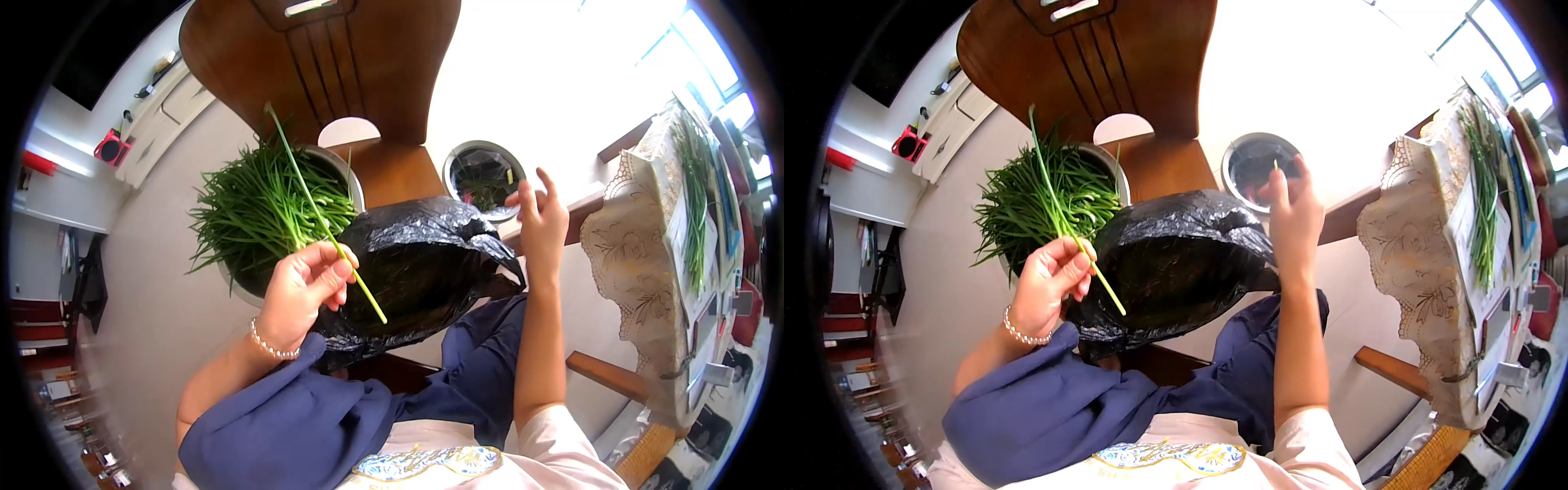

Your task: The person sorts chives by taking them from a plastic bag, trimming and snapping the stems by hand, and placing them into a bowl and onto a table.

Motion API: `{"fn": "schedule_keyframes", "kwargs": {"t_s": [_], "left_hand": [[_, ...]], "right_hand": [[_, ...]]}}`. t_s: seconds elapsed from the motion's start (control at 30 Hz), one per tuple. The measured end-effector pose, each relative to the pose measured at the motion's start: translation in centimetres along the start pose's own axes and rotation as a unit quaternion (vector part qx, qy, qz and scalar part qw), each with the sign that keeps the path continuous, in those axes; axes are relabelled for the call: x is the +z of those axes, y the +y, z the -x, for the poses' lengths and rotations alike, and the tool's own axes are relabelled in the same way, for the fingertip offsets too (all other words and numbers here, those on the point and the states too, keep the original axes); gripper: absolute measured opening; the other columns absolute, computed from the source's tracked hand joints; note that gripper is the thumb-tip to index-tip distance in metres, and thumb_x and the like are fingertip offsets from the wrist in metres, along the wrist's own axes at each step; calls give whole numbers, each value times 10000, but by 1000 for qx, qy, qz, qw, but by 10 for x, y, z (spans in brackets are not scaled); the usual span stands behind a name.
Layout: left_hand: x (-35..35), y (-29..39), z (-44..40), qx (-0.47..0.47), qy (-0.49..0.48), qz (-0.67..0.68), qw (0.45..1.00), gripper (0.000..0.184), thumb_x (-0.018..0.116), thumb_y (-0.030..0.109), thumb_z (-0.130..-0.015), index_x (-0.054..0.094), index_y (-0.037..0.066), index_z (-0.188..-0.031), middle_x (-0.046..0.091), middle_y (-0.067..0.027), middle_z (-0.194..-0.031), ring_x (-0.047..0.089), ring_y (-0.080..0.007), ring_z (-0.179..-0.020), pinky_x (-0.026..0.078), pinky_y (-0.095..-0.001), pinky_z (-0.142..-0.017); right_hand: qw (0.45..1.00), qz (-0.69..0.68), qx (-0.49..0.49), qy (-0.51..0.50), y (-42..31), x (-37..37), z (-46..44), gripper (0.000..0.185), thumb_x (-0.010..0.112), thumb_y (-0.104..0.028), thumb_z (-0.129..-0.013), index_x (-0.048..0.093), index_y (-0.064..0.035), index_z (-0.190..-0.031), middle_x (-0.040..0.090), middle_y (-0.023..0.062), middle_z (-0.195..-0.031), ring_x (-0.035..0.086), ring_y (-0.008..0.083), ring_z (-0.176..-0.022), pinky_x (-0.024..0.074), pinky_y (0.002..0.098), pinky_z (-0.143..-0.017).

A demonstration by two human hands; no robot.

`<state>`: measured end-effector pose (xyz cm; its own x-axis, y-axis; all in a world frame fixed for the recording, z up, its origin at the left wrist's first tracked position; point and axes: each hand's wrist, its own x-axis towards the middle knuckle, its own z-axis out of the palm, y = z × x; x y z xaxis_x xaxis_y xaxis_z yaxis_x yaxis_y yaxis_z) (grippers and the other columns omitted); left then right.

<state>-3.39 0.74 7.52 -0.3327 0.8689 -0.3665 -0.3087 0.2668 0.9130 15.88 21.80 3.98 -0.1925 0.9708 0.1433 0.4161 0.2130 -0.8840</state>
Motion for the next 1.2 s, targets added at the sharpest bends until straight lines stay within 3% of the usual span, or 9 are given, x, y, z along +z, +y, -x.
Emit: {"fn": "schedule_keyframes", "kwargs": {"t_s": [0.2,0.33,0.5,0.6,0.67,0.8,0.97,1.1,1.2], "left_hand": [[19,-1,-2,44,-52,-71,995,89,610,104,-813,597,39,-872,588,9,-782,490,-32,-602,402,-169,-561],[32,-7,-3,80,-69,-153,983,91,612,42,-787,608,19,-875,566,6,-749,514,-43,-656,431,-185,-605],[33,-7,1,28,-81,-157,984,199,619,101,-800,582,23,-979,532,31,-727,468,-26,-626,392,-165,-559],[26,-11,3,4,-74,-179,981,206,631,154,-802,586,24,-956,549,27,-708,466,-24,-593,388,-167,-540],[21,-13,2,6,-68,-189,980,213,634,178,-802,589,21,-940,553,26,-687,463,-26,-577,388,-169,-534],[18,-13,2,-4,-75,-210,975,225,624,205,-808,593,20,-931,561,17,-684,479,-33,-581,401,-175,-534],[20,-13,3,-17,-89,-225,970,223,616,199,-807,591,15,-932,574,6,-691,497,-45,-585,416,-187,-535],[22,-21,-2,-15,-157,-319,935,190,589,140,-788,600,15,-931,614,-56,-744,565,-90,-650,462,-240,-613],[22,-36,-11,95,-223,-430,870,231,550,206,-805,592,21,-936,613,-150,-886,595,-287,-807,467,-341,-712]], "right_hand": [[901,-258,53,-346,-40,18,108,244,486,-156,-892,548,12,-1058,607,40,-832,525,72,-700,440,211,-666],[834,-362,179,-377,-39,25,134,150,471,-105,-901,512,-2,-1003,505,-13,-718,476,39,-662,407,174,-601],[988,-138,-18,-71,-37,-54,75,179,454,-126,-910,573,-4,-853,460,-15,-621,403,41,-541,332,177,-500],[985,30,-115,127,-17,-134,21,237,448,-190,-916,586,-5,-859,415,-42,-554,344,30,-493,258,193,-437],[959,172,-68,213,-10,-188,-7,248,464,-220,-906,597,-15,-867,389,-53,-537,307,31,-482,221,209,-425],[875,412,14,254,18,-278,-49,296,506,-276,-856,617,-14,-937,619,186,-798,584,314,-712,459,379,-670],[672,618,-109,394,43,-289,-37,330,556,-231,-811,545,-33,-1075,546,191,-973,502,291,-935,400,383,-826],[882,298,-234,281,-2,-170,22,229,559,-54,-757,575,-48,-986,564,122,-929,529,262,-886,420,357,-790],[981,52,-138,-126,-9,-64,74,155,573,14,-745,594,-20,-895,602,120,-841,583,205,-770,456,301,-716]]}}
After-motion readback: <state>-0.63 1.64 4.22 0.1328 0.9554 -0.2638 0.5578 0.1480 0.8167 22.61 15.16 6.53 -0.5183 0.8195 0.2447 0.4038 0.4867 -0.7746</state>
